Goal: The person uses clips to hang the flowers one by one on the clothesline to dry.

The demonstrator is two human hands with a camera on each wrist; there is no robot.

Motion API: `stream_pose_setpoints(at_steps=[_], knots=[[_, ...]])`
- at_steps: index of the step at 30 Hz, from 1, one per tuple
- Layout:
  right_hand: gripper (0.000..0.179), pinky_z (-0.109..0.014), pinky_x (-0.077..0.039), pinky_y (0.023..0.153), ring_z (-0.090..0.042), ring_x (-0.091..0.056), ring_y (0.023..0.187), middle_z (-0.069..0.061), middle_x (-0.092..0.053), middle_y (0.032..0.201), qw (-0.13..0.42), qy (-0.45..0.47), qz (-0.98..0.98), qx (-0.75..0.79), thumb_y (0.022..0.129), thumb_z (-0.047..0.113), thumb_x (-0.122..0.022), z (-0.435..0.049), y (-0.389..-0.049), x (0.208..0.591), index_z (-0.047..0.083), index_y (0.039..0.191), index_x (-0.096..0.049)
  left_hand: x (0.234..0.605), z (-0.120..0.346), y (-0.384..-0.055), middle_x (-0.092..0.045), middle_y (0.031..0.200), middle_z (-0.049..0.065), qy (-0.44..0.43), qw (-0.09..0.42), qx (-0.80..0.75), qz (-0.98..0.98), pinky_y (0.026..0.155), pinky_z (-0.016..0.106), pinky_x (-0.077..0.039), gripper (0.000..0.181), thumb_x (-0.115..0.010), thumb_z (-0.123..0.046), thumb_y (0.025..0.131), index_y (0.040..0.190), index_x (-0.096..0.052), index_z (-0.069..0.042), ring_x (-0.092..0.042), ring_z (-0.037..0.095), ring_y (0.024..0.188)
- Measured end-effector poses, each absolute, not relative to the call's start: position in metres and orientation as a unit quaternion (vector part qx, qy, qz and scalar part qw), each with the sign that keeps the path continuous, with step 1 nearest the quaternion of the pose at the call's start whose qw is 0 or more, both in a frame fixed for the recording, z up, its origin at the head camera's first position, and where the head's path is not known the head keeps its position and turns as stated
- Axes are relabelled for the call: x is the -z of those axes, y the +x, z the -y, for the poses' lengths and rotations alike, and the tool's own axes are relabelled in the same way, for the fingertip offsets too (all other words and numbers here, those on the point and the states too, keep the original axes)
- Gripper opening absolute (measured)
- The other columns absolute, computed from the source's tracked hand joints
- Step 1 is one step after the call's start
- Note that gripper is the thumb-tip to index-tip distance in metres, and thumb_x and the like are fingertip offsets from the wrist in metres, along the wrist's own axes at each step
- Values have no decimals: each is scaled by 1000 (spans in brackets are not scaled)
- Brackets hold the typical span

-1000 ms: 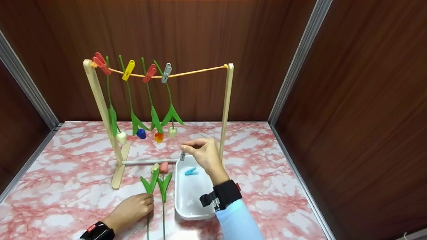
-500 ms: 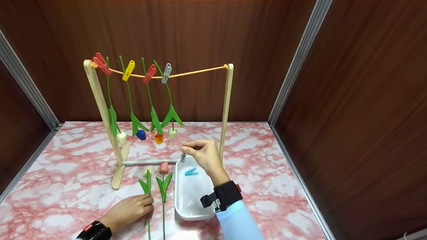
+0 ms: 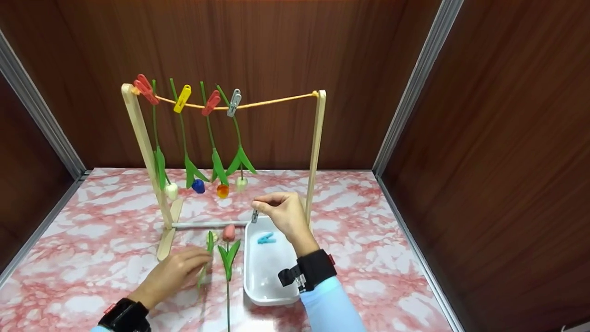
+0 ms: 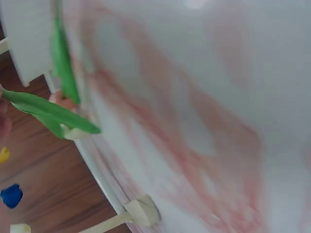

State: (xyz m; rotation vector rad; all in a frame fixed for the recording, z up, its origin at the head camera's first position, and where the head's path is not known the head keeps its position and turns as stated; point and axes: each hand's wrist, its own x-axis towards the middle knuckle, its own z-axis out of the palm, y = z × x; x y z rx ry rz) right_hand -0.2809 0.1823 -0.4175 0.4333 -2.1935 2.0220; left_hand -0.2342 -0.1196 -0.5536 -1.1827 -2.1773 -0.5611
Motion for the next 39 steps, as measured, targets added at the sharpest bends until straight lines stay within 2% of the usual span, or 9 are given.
stream_pose_setpoints(at_steps=[6,11,20,24,27,30,33,36,39], knots=[[15,-32,-63,81,-20,-77,87,-15,-79,94,76,150,729,-664,89,0,-84,-182,-283,411,-8,100,-80,520,108,-237,-77,103,3,-322,290,417,799,87,31,-62,29,-85,10,80,103,-80,-7,-74,21,96],[11,-31,-62,83,-21,-77,88,-17,-79,95,99,151,718,-672,89,-2,-83,-185,-287,402,-7,99,-81,475,89,-241,-78,100,0,-219,264,559,755,85,28,-62,13,-84,-2,89,101,-82,-7,-75,19,91],[12,-36,-62,88,-24,-76,90,-19,-78,98,153,166,706,-671,88,-4,-82,-186,-298,359,-8,99,-78,401,52,-264,-78,102,5,-245,249,614,708,82,29,-62,14,-80,-1,93,107,-81,-1,-75,20,89],[11,-37,-61,91,-25,-76,94,-14,-79,99,192,176,703,-662,88,1,-84,-188,-303,328,-5,97,-80,376,39,-276,-80,99,3,-254,250,586,728,76,28,-62,13,-78,-10,98,108,-82,-3,-74,16,83],[12,-37,-60,92,-26,-76,95,-16,-79,100,231,185,679,-672,88,-2,-83,-190,-309,305,-8,98,-79,359,28,-289,-80,97,0,-255,250,566,743,73,29,-60,16,-76,-17,100,109,-83,-5,-72,13,81],[13,-37,-61,92,-26,-77,94,-20,-78,100,262,191,652,-685,89,-4,-82,-190,-317,281,-10,99,-78,345,17,-300,-80,96,0,-251,239,557,754,78,29,-59,17,-74,-18,101,109,-83,-5,-72,11,85],[10,-36,-61,90,-25,-76,94,-18,-79,97,293,198,635,-686,88,-4,-83,-191,-325,258,-8,97,-80,334,4,-313,-80,94,0,-234,225,549,770,85,28,-59,18,-73,-19,102,108,-83,-5,-73,11,89],[8,-33,-62,87,-24,-76,91,-15,-79,94,293,199,616,-704,88,-4,-83,-188,-335,238,-6,95,-81,329,-7,-325,-80,92,4,-210,214,552,778,85,28,-58,18,-72,-18,103,106,-82,-3,-74,14,89],[7,-30,-63,83,-24,-76,87,-18,-78,93,265,191,583,-744,88,-7,-82,-184,-343,221,-7,94,-81,329,-15,-335,-79,90,7,-191,202,556,783,81,27,-58,17,-72,-16,103,103,-82,-2,-74,16,85]])
